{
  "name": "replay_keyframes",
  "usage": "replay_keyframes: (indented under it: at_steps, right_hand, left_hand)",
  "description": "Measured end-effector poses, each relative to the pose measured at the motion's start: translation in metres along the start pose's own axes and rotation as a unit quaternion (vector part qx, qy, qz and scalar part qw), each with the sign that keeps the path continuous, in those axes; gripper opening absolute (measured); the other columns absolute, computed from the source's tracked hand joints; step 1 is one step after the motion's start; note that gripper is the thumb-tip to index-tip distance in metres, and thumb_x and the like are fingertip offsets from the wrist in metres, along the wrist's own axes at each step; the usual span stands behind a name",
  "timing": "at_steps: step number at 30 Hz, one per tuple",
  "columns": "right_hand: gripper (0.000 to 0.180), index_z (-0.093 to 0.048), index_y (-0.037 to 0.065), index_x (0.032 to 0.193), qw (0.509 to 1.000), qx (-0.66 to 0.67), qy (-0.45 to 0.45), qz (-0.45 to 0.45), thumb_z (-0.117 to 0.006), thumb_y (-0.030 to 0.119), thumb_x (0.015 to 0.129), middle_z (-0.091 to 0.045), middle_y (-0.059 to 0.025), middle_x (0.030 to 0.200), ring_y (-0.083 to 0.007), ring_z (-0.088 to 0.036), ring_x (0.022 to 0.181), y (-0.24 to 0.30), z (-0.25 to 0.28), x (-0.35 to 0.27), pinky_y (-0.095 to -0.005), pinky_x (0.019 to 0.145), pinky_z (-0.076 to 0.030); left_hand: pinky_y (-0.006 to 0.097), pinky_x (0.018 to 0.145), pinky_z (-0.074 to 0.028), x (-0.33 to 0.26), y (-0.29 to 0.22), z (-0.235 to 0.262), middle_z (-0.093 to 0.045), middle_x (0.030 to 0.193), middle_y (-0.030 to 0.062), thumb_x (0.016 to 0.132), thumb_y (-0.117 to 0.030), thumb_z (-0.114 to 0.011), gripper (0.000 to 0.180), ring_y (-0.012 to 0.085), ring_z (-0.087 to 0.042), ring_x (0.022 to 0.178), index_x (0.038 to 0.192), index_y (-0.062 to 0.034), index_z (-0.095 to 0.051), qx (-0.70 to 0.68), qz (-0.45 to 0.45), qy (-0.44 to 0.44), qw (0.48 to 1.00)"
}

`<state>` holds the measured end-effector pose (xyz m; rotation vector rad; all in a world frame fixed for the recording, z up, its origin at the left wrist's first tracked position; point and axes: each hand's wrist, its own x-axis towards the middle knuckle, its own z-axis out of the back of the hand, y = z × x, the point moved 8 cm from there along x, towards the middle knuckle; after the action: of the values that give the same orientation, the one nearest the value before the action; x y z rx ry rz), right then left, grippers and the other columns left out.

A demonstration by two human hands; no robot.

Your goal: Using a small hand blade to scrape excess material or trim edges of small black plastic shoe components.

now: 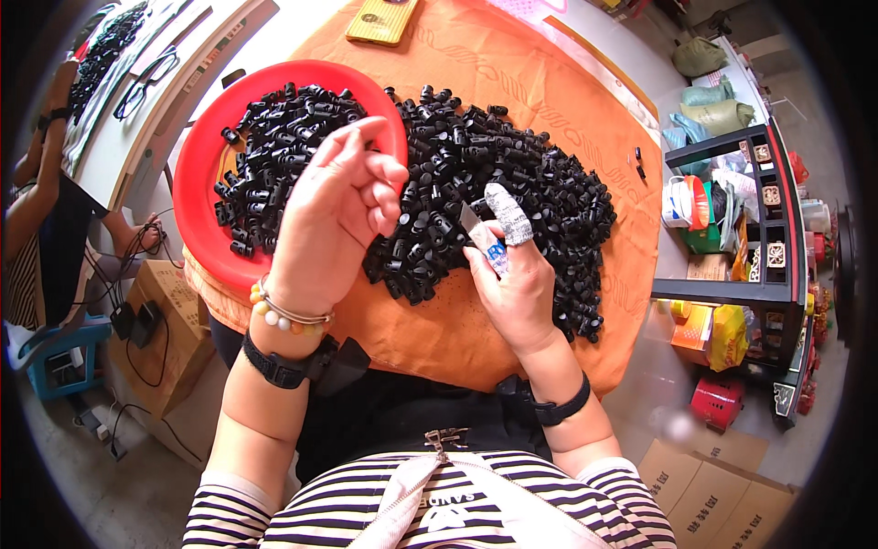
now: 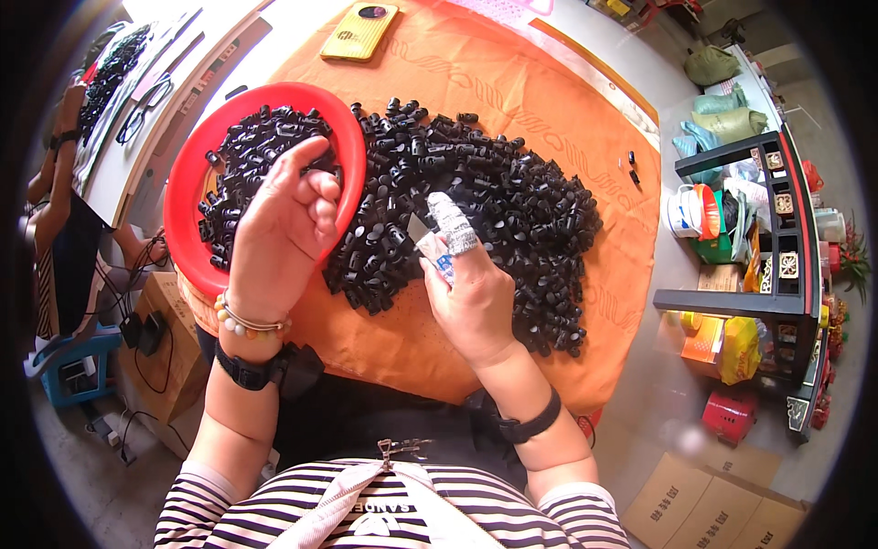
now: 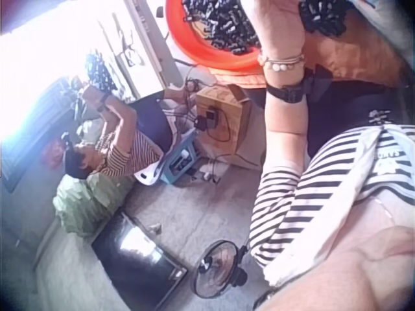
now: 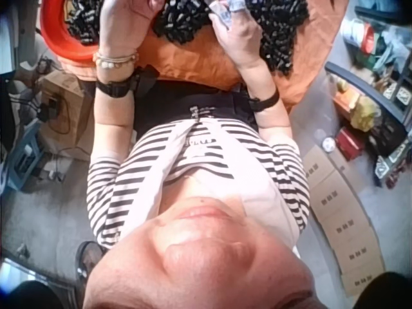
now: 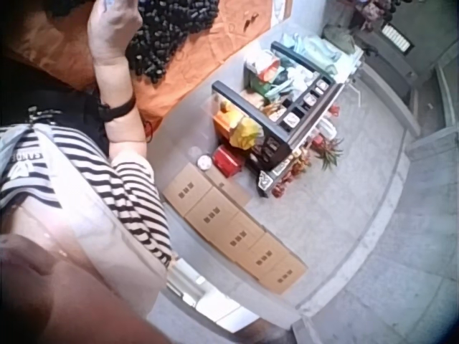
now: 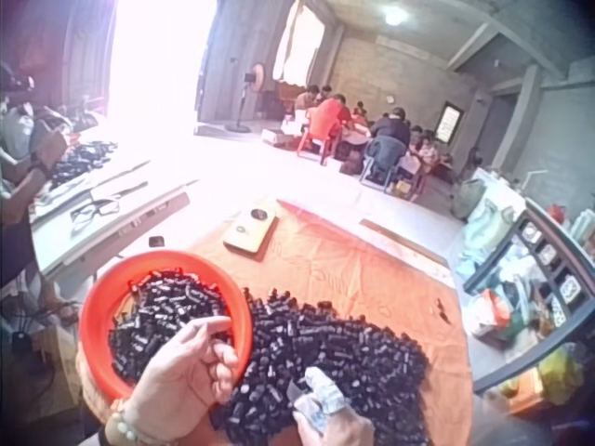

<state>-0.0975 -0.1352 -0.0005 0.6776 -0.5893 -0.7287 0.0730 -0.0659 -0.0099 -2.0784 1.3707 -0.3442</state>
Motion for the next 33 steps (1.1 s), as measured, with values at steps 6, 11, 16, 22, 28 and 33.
replay_keyframes:
  at_steps: [6, 11, 16, 22, 28, 33]
  right_hand:
    - [0.057, -0.037, 0.005, 0.131, 0.993, 0.116, -0.016, -0.019, -0.062, -0.003, 0.08, -0.061, -0.0026, 0.09, -0.0047, -0.054, 0.075, 0.001, 0.013, 0.004, -0.018, 0.069, -0.044]
    - [0.039, -0.039, 0.0, 0.124, 0.966, 0.254, 0.004, -0.044, -0.053, 0.001, 0.088, -0.061, -0.0039, 0.094, -0.0002, -0.041, 0.067, 0.009, 0.02, 0.012, -0.0143, 0.061, -0.034]
    - [0.042, -0.037, 0.001, 0.128, 0.961, 0.275, -0.011, -0.006, -0.053, 0.003, 0.089, -0.062, -0.0049, 0.095, -0.0004, -0.04, 0.065, 0.029, 0.02, 0.015, -0.0147, 0.058, -0.032]
    - [0.044, -0.034, -0.001, 0.129, 0.942, 0.334, 0.019, -0.011, -0.051, 0.002, 0.089, -0.062, -0.0092, 0.097, -0.0056, -0.053, 0.072, 0.037, 0.01, 0.017, -0.0185, 0.068, -0.043]
    - [0.054, -0.023, -0.001, 0.134, 0.948, 0.314, -0.039, -0.003, -0.052, 0.014, 0.091, -0.059, -0.0069, 0.094, -0.003, -0.045, 0.064, 0.039, 0.013, 0.016, -0.0148, 0.057, -0.035]
    - [0.04, -0.037, -0.003, 0.124, 0.909, 0.402, 0.082, -0.066, -0.052, 0.014, 0.091, -0.05, -0.0022, 0.092, -0.0054, -0.043, 0.077, 0.024, -0.002, 0.008, -0.0195, 0.073, -0.038]
  left_hand:
    - [0.018, 0.049, -0.042, -0.008, 0.022, -0.014, -0.057, 0.08, 0.0042, 0.094, -0.017, -0.043, 0.024, 0.0058, -0.052, 0.059, 0.113, -0.0027, -0.048, 0.08, 0.066, 0.028, 0.994]
    - [0.016, 0.049, -0.041, -0.011, 0.038, -0.023, -0.057, 0.079, 0.0006, 0.093, -0.016, -0.047, 0.021, 0.0039, -0.052, 0.059, 0.11, -0.005, -0.05, 0.122, 0.108, 0.053, 0.985]
    - [0.015, 0.048, -0.041, -0.015, 0.049, -0.026, -0.057, 0.08, 0.0019, 0.093, -0.019, -0.047, 0.022, 0.0043, -0.053, 0.059, 0.111, -0.0062, -0.049, 0.134, 0.153, 0.072, 0.977]
    - [0.016, 0.046, -0.038, -0.022, 0.058, -0.034, -0.056, 0.082, 0.003, 0.093, -0.02, -0.045, 0.024, 0.0058, -0.052, 0.06, 0.115, -0.0084, -0.043, 0.032, 0.202, 0.122, 0.971]
    - [0.017, 0.046, -0.038, -0.018, 0.051, -0.033, -0.055, 0.082, 0.0043, 0.093, -0.015, -0.043, 0.028, 0.0056, -0.049, 0.06, 0.12, -0.0064, -0.042, -0.071, 0.193, 0.137, 0.969]
    - [0.018, 0.047, -0.043, -0.013, 0.042, -0.027, -0.057, 0.081, 0.0053, 0.094, -0.016, -0.044, 0.032, 0.0064, -0.053, 0.057, 0.124, -0.0061, -0.042, -0.029, 0.173, 0.058, 0.983]
